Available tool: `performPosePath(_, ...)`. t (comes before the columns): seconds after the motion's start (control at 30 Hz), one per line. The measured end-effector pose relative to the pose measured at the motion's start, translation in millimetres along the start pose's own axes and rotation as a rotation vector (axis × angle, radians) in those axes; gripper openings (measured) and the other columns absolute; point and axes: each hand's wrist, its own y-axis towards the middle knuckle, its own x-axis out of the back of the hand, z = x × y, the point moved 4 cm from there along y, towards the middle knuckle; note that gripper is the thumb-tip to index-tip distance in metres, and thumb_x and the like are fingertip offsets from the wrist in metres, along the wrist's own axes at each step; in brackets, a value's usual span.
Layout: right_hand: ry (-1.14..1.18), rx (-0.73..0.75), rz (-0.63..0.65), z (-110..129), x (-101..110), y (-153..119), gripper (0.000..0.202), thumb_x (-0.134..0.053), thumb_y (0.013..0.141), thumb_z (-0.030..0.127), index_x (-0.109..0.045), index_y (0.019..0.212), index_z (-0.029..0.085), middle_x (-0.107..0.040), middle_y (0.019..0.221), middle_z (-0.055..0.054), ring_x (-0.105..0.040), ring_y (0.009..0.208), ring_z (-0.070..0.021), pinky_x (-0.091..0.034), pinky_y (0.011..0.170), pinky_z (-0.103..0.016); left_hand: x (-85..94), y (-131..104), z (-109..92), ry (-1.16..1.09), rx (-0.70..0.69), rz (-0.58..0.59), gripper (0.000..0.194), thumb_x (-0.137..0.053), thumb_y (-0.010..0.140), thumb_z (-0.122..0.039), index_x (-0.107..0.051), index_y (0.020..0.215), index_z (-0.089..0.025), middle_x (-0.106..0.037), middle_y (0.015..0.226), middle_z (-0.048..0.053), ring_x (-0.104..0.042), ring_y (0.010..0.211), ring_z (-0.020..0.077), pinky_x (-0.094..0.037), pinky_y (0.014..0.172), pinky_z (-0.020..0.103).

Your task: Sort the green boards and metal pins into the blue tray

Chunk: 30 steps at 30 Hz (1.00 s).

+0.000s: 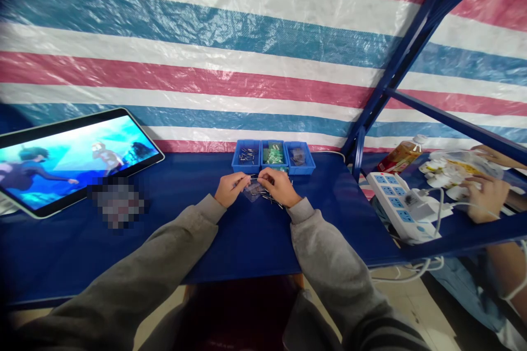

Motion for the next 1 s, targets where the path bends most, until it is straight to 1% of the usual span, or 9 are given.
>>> performPosePath(0.1,-0.027,-0.005,-0.006,1.6,1.2,-0.1,0.03,-0.05,0.092,0.044,-0.06,0.078,0.019,-0.057,0.06,0.0,-0.052,0.055,-0.0133,-0.039,0.054,-0.025,-1.2,-0.1,1.4,-0.007,-0.001,-0.004,0.033,-0.047,0.094,-0.038,-0.063,0.076,-0.016,-0.06,0.063,-0.001,-0.052,0.053,0.0098,-0.041,0.055,0.021)
performPosePath(0.2,-0.029,-0.017,-0.015,2.1,1.7,-0.2,0.034,-0.046,0.094,0.044,-0.058,0.074,0.019,-0.055,0.058,0.001,-0.053,0.054,-0.013,-0.038,0.054,-0.024,-1.1,0.0,2.4,-0.013,-0.01,-0.046,0.024,-0.053,0.091,-0.038,-0.063,0.087,-0.016,-0.064,0.071,0.0,-0.053,0.054,0.0092,-0.043,0.055,0.021)
performPosePath(0.3,-0.027,-0.033,-0.01,1.8,1.3,-0.3,0.034,-0.046,0.094,0.043,-0.056,0.072,0.02,-0.053,0.056,0.002,-0.052,0.053,-0.0125,-0.039,0.054,-0.024,-1.5,0.0,3.0,-0.012,-0.02,-0.063,0.021,-0.054,0.09,-0.036,-0.062,0.089,-0.016,-0.064,0.075,0.0,-0.053,0.054,0.0085,-0.044,0.055,0.021)
performPosePath(0.47,-0.036,-0.029,-0.01,2.2,1.8,-0.5,0.035,-0.045,0.095,0.042,-0.056,0.071,0.019,-0.053,0.057,0.002,-0.051,0.051,-0.012,-0.038,0.055,-0.025,-2.0,-0.3,4.4,0.004,-0.048,-0.061,0.024,-0.052,0.092,-0.037,-0.062,0.087,-0.016,-0.064,0.075,0.001,-0.054,0.055,0.0089,-0.044,0.055,0.021)
performPosePath(0.63,-0.017,-0.023,-0.023,-1.0,1.4,-0.7,0.029,-0.052,0.09,0.047,-0.062,0.087,0.02,-0.056,0.06,0.001,-0.052,0.053,-0.0134,-0.04,0.053,-0.025,1.0,-0.6,5.8,0.026,-0.009,-0.084,0.03,-0.049,0.093,-0.039,-0.063,0.081,-0.016,-0.062,0.067,0.0,-0.053,0.055,0.0099,-0.043,0.054,0.021)
performPosePath(0.7,-0.007,-0.021,-0.03,-2.7,1.0,-0.8,0.029,-0.054,0.089,0.048,-0.063,0.09,0.02,-0.057,0.06,0.001,-0.051,0.052,-0.0136,-0.04,0.052,-0.026,1.8,-0.6,5.2,0.027,0.0,-0.084,0.031,-0.049,0.093,-0.039,-0.063,0.077,-0.016,-0.061,0.065,0.0,-0.052,0.054,0.0099,-0.043,0.054,0.021)
performPosePath(0.8,0.0,-0.016,-0.029,-3.4,0.4,-0.6,0.029,-0.055,0.088,0.048,-0.063,0.09,0.02,-0.057,0.06,0.001,-0.051,0.052,-0.0134,-0.04,0.052,-0.026,1.4,-0.3,3.6,0.03,-0.004,-0.073,0.032,-0.049,0.093,-0.039,-0.063,0.076,-0.016,-0.061,0.064,0.0,-0.052,0.054,0.0098,-0.042,0.053,0.021)
performPosePath(1.0,-0.041,0.005,-0.024,-0.2,0.9,-0.2,0.03,-0.056,0.088,0.047,-0.063,0.082,0.019,-0.058,0.061,0.0,-0.051,0.053,-0.0135,-0.041,0.054,-0.026,0.6,0.2,1.1,0.038,-0.02,-0.06,0.032,-0.049,0.093,-0.038,-0.063,0.074,-0.016,-0.062,0.065,0.0,-0.052,0.053,0.0092,-0.042,0.054,0.021)
